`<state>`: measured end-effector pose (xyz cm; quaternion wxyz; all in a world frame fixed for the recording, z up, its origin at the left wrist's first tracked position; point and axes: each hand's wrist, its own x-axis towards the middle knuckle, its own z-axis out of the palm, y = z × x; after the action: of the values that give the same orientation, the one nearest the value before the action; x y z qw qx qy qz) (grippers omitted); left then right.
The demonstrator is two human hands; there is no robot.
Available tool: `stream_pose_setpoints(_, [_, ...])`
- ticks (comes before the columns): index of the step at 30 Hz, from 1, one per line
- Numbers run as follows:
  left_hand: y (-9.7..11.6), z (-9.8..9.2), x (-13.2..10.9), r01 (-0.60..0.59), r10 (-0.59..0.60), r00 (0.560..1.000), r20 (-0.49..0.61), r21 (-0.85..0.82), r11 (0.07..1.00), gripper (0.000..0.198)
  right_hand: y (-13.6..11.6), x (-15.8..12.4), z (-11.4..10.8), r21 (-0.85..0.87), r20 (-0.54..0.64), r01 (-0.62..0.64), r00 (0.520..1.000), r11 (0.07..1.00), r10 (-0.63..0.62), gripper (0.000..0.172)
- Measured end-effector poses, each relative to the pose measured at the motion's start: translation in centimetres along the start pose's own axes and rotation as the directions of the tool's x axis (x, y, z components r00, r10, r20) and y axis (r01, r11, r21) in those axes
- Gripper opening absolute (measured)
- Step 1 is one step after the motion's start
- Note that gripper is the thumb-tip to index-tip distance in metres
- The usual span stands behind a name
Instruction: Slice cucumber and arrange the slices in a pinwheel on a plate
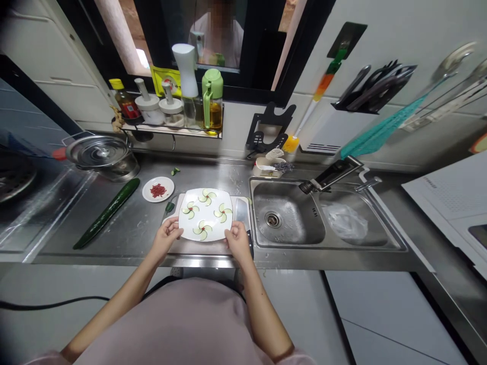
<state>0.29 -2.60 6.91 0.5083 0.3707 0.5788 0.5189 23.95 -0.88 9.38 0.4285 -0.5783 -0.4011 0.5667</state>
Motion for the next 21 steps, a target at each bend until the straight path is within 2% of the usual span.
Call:
stream_pose_setpoints(5, [1.4, -0.2, -1.0, 0.012, -0.012, 1.000, 0.006, -0.027, 1.000, 0.049, -0.9, -0.7, 0.2, 0.027, 0.025, 0.004, 1.000, 1.000, -0.005, 0.034])
stream_pose_setpoints(10, [2.1, -0.2, -1.6, 0.104, -0.103, 0.994, 0.038, -0.020, 0.994, 0.059, -1.2, -0.8, 0.2, 0.036, 0.037, 0.000, 0.999, 0.999, -0.002, 0.032])
stream_pose_setpoints(17, [1.8, -0.3, -1.8, 0.143, -0.143, 0.989, 0.033, -0.025, 0.989, 0.063, -1.0, -0.6, 0.3, 0.025, 0.037, -0.015, 0.999, 1.000, 0.014, 0.030])
stream_pose_setpoints(21, [1.6, -0.2, -1.8, 0.147, -0.146, 0.989, 0.020, -0.052, 0.988, 0.063, -0.7, -0.4, 0.5, 0.039, -0.005, -0.038, 0.999, 0.999, 0.038, 0.029])
